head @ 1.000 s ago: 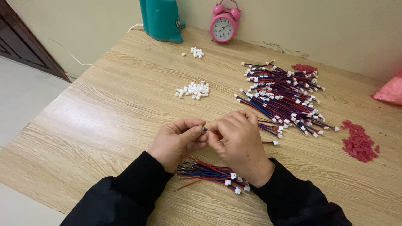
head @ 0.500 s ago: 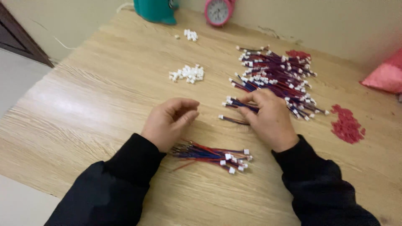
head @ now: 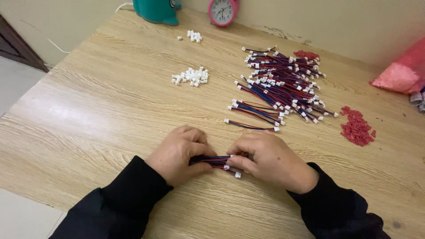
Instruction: Attaching small white plastic connectors to the ends of wire bundles on a wooden table.
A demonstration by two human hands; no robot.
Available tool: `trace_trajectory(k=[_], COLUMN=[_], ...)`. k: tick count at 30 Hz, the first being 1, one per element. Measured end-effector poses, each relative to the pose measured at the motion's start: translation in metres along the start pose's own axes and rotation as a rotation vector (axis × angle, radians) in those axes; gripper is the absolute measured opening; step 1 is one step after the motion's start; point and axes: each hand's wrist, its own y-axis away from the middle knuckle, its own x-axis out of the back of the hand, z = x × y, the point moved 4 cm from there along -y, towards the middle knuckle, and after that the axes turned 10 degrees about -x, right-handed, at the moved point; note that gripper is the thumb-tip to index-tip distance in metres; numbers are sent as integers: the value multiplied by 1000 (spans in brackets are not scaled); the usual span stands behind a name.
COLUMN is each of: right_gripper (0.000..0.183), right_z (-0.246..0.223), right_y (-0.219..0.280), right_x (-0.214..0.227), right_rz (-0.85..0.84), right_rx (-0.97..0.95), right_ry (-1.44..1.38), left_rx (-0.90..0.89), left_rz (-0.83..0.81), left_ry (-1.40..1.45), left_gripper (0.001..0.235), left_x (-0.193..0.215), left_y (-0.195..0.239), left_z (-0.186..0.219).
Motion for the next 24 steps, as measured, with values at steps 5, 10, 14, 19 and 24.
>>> trace_trajectory(k=[5,10,14,19,24], right_gripper=[24,33,36,35,32], right_z=[5,1,-10,-22,-14], right_y=[3,2,-13,-27,-30], right_x=[22,50,52,55,51], right_rz=[74,127,187,269,327], right_rx=[125,39,126,236,111], right_ry=[-79,-169,-104,-33,58], left_rx=[-24,82,-31,370,587], left_rz=[-21,73,131,11,120], left_ry=[51,3,-276,70,368], left_gripper=[26,75,55,29,17], left_x=[16,59,77,62,53], left_y=[6,2,-33,-65,-67], left_z=[7,16,37,35,27])
